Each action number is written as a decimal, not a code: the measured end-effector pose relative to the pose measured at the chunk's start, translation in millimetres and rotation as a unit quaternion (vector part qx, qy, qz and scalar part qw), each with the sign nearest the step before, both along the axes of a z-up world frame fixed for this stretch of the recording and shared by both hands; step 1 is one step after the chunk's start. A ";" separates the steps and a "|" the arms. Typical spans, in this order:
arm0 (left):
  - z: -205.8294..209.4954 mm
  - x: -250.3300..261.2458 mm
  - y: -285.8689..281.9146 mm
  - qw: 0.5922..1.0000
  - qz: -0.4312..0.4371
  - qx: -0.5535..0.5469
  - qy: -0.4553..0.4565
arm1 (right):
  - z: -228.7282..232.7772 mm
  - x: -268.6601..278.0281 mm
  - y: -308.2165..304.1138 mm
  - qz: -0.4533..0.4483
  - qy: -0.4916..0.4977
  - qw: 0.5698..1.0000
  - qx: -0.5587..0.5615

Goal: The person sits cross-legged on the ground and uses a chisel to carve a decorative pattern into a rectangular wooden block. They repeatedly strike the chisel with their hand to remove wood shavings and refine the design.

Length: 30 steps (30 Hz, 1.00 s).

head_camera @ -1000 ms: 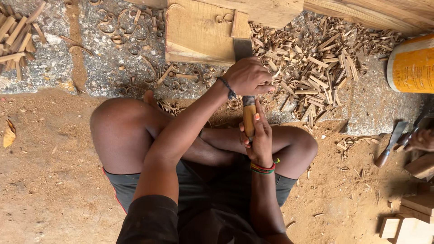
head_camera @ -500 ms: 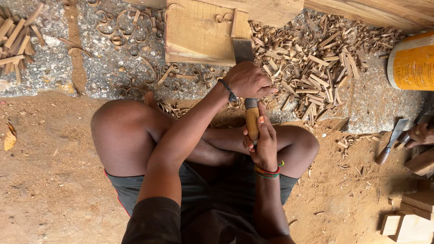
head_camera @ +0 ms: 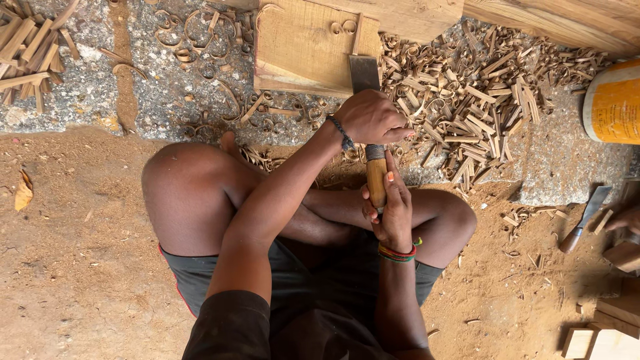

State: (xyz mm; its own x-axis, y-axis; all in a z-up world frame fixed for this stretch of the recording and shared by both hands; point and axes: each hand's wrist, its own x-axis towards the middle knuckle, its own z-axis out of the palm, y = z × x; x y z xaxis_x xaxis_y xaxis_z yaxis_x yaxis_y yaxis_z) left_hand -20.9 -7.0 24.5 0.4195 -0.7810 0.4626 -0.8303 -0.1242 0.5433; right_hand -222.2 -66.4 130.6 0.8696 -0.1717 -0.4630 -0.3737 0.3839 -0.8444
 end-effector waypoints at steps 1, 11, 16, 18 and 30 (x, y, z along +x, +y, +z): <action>-1.3 -0.5 0.0 1.000 0.007 -0.017 -0.003 | -2.1 0.0 1.2 -0.004 0.003 1.000 0.005; -5.5 -7.3 -4.9 0.998 0.011 -0.053 -0.019 | -2.6 -6.6 0.0 -0.008 -0.001 1.000 0.009; -7.0 -4.9 -7.0 0.997 0.018 -0.057 -0.046 | -2.0 -4.7 -1.7 -0.005 0.000 1.000 0.004; -7.4 -3.8 -4.3 0.997 0.028 -0.060 -0.042 | -1.9 -1.9 -0.7 -0.003 -0.002 1.000 0.002; -3.6 -0.6 -1.6 0.994 0.041 -0.074 -0.071 | -5.4 2.6 1.4 -0.010 -0.003 1.000 0.007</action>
State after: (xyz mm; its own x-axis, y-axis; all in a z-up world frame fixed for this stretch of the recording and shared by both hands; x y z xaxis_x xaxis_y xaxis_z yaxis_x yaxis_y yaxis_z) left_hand -21.5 -8.6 20.9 0.4019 -0.6660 0.6284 -0.8901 -0.1233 0.4387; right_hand -219.5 -65.0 125.2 0.8686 -0.1821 -0.4608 -0.3614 0.4034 -0.8407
